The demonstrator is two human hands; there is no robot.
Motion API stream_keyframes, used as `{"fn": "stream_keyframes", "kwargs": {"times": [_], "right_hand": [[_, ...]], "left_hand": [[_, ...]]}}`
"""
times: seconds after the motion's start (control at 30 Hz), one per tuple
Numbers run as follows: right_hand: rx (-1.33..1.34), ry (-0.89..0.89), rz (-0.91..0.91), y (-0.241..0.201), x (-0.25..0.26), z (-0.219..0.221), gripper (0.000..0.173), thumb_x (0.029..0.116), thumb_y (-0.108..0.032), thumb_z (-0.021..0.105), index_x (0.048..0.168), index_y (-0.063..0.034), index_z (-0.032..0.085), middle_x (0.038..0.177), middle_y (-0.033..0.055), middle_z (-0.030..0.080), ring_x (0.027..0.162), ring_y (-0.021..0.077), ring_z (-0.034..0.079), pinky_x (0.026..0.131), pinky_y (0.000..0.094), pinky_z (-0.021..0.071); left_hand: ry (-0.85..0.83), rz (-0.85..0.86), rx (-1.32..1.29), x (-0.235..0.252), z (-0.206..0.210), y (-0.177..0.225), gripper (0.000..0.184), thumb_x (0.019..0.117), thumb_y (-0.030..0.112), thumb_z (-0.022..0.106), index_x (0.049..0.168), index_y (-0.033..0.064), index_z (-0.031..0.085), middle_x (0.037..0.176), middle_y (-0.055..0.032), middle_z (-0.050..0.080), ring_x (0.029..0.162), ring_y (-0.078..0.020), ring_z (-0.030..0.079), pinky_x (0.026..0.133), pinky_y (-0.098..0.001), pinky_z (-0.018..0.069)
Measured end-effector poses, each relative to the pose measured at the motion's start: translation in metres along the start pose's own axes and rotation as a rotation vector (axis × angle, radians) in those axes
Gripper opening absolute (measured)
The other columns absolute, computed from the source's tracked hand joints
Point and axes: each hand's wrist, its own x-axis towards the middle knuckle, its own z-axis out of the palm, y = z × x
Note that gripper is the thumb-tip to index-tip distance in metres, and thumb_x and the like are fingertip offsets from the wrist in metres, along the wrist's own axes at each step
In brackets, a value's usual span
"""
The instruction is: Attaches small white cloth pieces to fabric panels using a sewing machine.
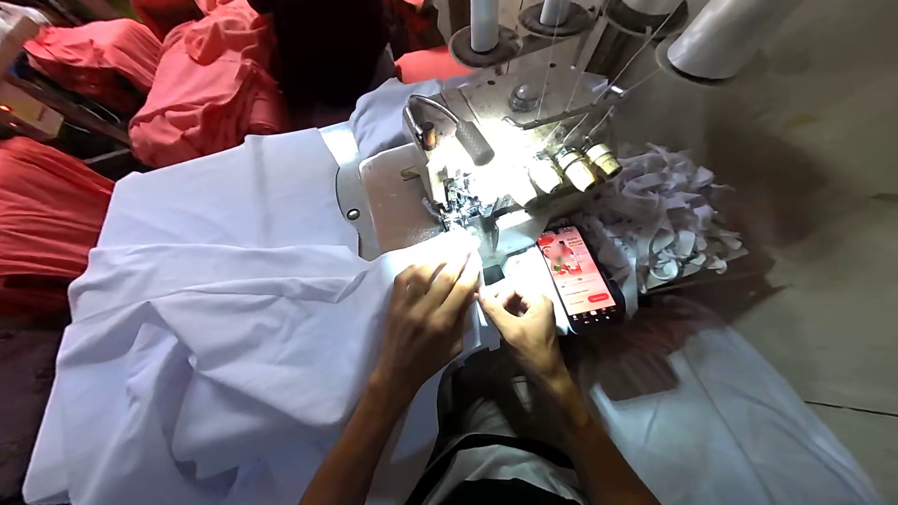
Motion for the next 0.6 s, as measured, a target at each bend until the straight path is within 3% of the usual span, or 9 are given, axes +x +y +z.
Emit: {"fn": "stream_keyframes", "kwargs": {"times": [0.07, 0.13, 0.33, 0.47, 0.6], "right_hand": [[0.027, -0.009, 0.011, -0.002, 0.001, 0.001, 0.012, 0.0894, -0.007, 0.074, 0.094, -0.002, 0.064, 0.083, 0.0034, 0.069, 0.072, 0.0085, 0.068, 0.067, 0.022, 0.059], [0.025, -0.038, 0.026, -0.001, 0.003, 0.001, 0.022, 0.0904, -0.005, 0.074, 0.11, 0.0021, 0.065, 0.09, 0.0055, 0.072, 0.076, 0.0102, 0.07, 0.07, 0.0236, 0.0613], [-0.058, -0.097, 0.045, -0.002, 0.004, 0.001, 0.01, 0.0936, -0.01, 0.072, 0.099, -0.0018, 0.075, 0.092, 0.0037, 0.075, 0.083, 0.0061, 0.072, 0.078, 0.0213, 0.0613], [-0.067, -0.113, 0.028, -0.002, 0.004, -0.001, 0.011, 0.0936, -0.012, 0.072, 0.1, -0.003, 0.076, 0.092, 0.003, 0.074, 0.083, 0.0057, 0.07, 0.077, 0.0201, 0.0599], [-0.073, -0.129, 0.046, -0.002, 0.004, -0.002, 0.012, 0.094, -0.014, 0.072, 0.1, -0.0048, 0.076, 0.091, 0.0021, 0.073, 0.082, 0.0055, 0.069, 0.075, 0.0192, 0.0587]], "left_hand": [[0.012, -0.009, 0.035, 0.0, 0.0, 0.003, 0.028, 0.1038, 0.027, 0.055, 0.121, 0.0167, 0.075, 0.126, -0.0032, 0.072, 0.119, -0.0246, 0.062, 0.101, -0.0415, 0.0451], [0.03, -0.032, 0.068, -0.002, 0.001, 0.006, 0.029, 0.1038, 0.028, 0.054, 0.122, 0.0166, 0.074, 0.124, -0.0039, 0.072, 0.118, -0.0254, 0.062, 0.101, -0.0413, 0.0446], [0.062, -0.185, 0.114, -0.004, 0.0, 0.013, 0.04, 0.1064, 0.036, 0.046, 0.12, 0.0111, 0.074, 0.119, -0.0091, 0.071, 0.114, -0.0284, 0.06, 0.097, -0.0424, 0.0431], [0.049, -0.273, 0.099, 0.004, -0.002, 0.012, 0.043, 0.107, 0.036, 0.044, 0.117, 0.0069, 0.074, 0.135, -0.0117, 0.065, 0.117, -0.0298, 0.058, 0.097, -0.0429, 0.0435], [0.049, -0.325, 0.055, 0.009, -0.002, 0.013, 0.039, 0.1041, 0.031, 0.049, 0.11, 0.0022, 0.074, 0.139, -0.0144, 0.061, 0.118, -0.0316, 0.056, 0.098, -0.0432, 0.0452]]}}
